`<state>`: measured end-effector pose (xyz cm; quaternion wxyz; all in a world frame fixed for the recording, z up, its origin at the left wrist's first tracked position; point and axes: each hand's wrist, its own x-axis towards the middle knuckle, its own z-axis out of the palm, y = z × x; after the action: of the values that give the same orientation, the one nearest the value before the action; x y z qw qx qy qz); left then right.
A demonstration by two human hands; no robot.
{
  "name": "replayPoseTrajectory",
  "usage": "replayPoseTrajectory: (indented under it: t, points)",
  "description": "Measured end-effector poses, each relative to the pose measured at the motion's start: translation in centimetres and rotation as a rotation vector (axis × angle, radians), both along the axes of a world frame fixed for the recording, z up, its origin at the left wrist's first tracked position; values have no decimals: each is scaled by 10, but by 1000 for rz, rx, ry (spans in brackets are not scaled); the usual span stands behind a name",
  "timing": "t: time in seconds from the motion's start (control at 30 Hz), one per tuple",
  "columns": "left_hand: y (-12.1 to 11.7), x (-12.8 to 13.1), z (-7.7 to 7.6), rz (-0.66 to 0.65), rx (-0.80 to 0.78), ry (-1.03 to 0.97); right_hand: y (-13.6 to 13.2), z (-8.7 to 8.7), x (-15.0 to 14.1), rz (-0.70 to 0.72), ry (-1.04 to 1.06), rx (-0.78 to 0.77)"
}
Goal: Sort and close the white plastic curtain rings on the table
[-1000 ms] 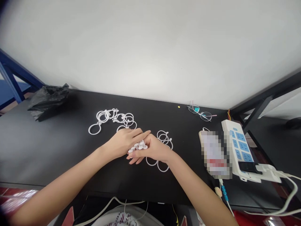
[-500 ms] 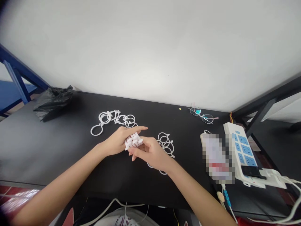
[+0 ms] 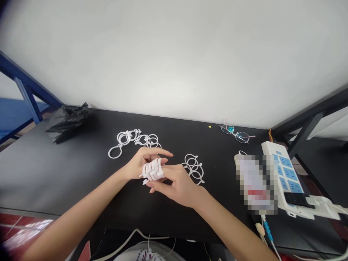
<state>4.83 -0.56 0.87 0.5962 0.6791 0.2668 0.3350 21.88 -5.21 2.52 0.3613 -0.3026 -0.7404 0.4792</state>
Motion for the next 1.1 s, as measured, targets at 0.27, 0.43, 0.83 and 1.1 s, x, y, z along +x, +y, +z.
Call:
replayPoseTrajectory:
  t: [0.27,0.43,0.83,1.1]
  points:
    - [2,-6,-8,147,408,199,5,-1,5,31,133,-423]
    - [1,-11,-9,159,739,479,13,-4,9,54,148,-532]
    - [4,-12,-6,-8,478,485,0,-11,1,-22,31,-193]
    - [3,-11,-3,19,332,285,1,-9,3,-1,31,-30]
